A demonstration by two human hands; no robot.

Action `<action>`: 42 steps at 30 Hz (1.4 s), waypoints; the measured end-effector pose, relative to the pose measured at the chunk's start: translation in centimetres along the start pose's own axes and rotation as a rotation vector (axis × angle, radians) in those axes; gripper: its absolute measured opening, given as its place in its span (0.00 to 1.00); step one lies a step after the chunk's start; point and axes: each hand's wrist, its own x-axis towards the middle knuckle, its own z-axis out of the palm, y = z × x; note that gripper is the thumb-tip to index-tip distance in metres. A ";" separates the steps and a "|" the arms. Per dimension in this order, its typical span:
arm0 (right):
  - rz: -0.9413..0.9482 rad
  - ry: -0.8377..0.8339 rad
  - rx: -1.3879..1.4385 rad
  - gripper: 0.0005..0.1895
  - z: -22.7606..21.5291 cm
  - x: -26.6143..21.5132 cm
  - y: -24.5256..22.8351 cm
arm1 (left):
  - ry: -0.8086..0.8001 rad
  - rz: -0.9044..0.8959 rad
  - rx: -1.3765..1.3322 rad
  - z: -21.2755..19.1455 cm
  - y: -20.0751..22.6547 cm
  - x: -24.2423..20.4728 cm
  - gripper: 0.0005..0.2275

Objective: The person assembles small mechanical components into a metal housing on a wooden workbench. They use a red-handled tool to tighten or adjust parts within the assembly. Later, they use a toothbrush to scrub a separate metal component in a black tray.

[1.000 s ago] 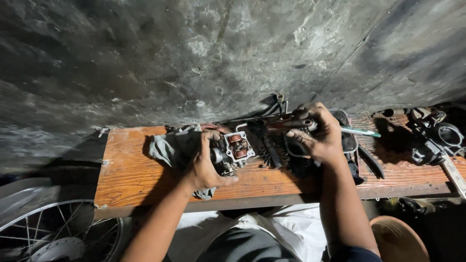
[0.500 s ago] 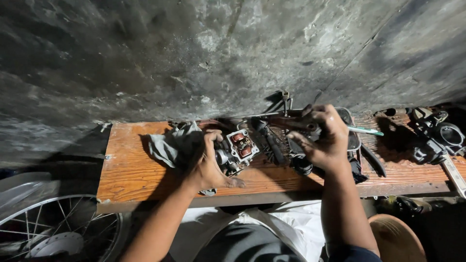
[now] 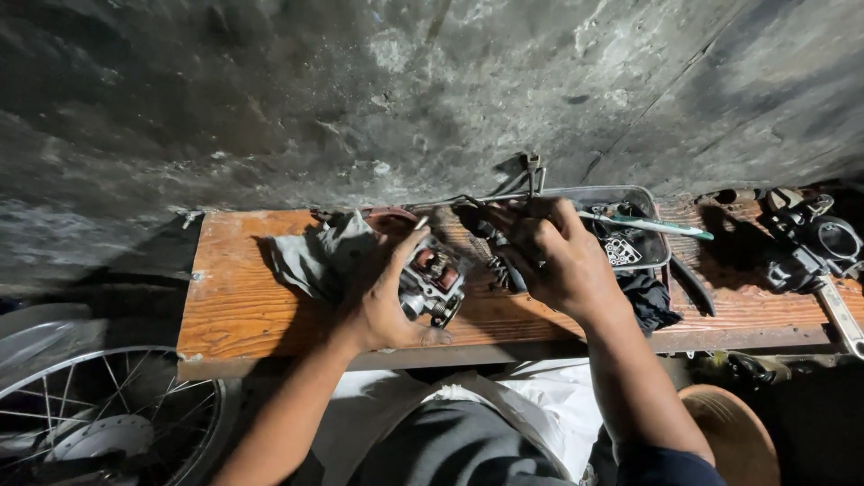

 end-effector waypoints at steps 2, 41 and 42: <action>-0.017 -0.037 -0.025 0.13 -0.2 0.4 -0.5 | 0.035 0.018 0.048 -1.7 1.9 0.8 0.54; -0.005 -0.318 0.151 0.60 3.6 -4.5 -4.0 | -0.094 -0.110 0.041 -2.5 1.8 -2.9 0.46; -0.013 -0.309 0.182 0.60 3.6 -4.5 -3.9 | -0.120 -0.120 0.069 -2.5 1.5 -2.9 0.45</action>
